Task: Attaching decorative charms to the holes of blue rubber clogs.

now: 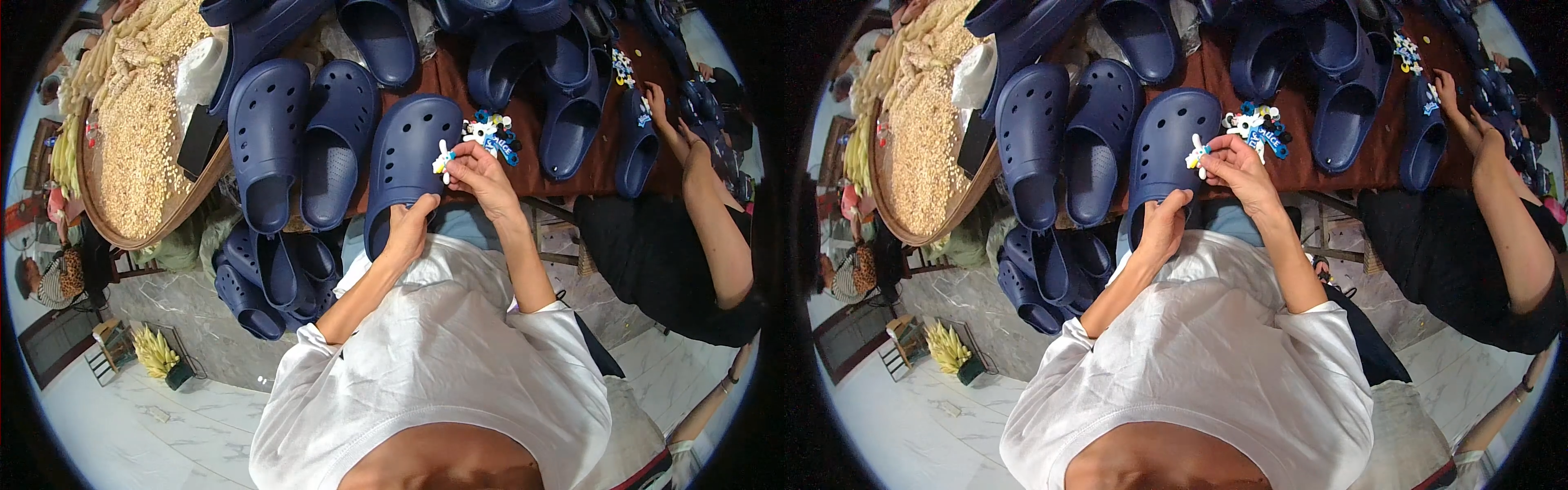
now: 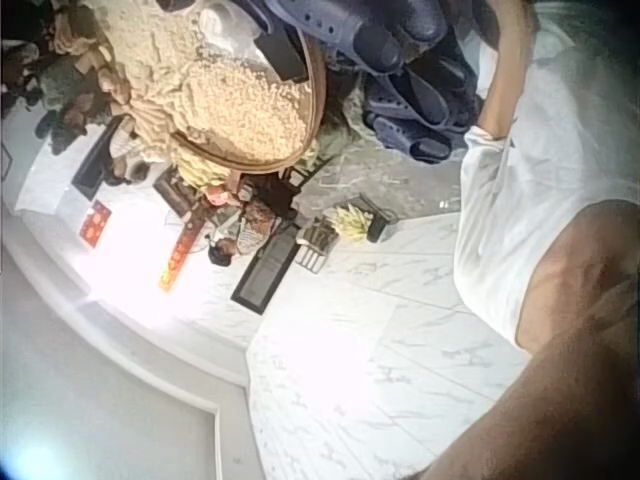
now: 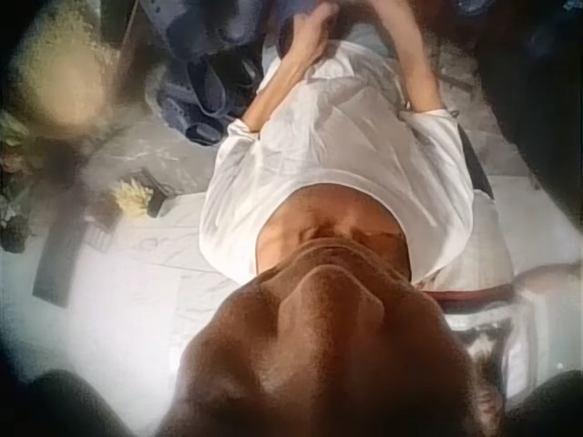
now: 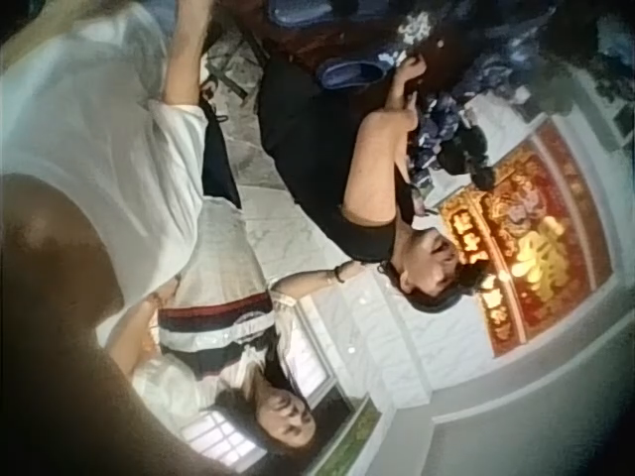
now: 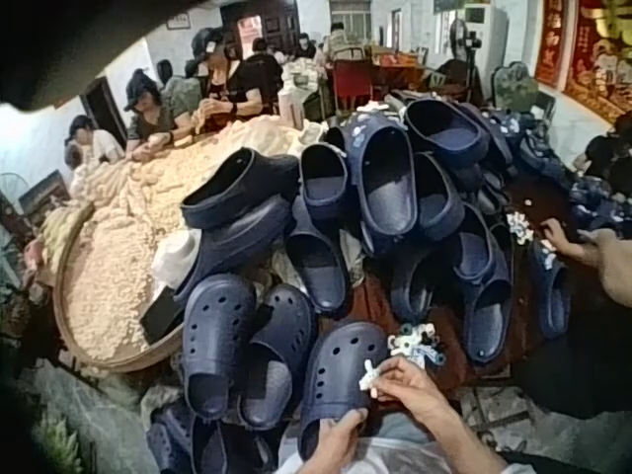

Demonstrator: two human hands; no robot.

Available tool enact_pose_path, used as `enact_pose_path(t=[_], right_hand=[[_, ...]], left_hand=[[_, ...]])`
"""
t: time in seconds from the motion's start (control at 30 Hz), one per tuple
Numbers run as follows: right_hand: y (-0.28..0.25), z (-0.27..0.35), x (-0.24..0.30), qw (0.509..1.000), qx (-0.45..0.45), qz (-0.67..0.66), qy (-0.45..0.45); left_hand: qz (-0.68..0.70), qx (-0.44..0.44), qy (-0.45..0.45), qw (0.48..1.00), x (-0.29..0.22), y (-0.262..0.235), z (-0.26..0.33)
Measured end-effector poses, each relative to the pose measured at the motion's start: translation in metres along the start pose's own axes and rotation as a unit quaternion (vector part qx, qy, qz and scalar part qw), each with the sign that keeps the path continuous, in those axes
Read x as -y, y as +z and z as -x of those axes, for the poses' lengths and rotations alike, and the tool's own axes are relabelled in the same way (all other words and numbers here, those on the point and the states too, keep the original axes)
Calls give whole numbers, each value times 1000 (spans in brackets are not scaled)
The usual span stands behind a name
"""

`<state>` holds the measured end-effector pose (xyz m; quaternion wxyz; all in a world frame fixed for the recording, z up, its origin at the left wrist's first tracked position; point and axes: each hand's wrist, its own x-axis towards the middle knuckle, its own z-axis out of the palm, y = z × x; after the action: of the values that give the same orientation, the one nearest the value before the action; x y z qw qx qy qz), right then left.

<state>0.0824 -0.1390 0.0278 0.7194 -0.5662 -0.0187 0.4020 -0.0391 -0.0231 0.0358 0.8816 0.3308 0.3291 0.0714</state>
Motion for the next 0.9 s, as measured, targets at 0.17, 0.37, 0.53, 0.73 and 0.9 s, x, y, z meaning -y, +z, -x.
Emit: enact_pose_path(t=[0.17, 0.37, 0.53, 0.73, 0.9], right_hand=[[0, 0, -1, 1000, -3, -8, 14], [3, 3, -3, 998, 0, -37, 50], [13, 7, -10, 997, -66, -34, 6], [26, 11, -15, 982, -84, 77, -148], [25, 6, -21, 983, -79, 69, -150]], left_hand=[[20, 5, 8, 1000, 4, -1, 2], [33, 8, -1, 999, 8, -4, 0], [43, 15, -2, 999, 6, -3, -2], [48, 29, 23, 998, 4, -2, -3], [55, 20, 14, 998, 5, -3, -4]])
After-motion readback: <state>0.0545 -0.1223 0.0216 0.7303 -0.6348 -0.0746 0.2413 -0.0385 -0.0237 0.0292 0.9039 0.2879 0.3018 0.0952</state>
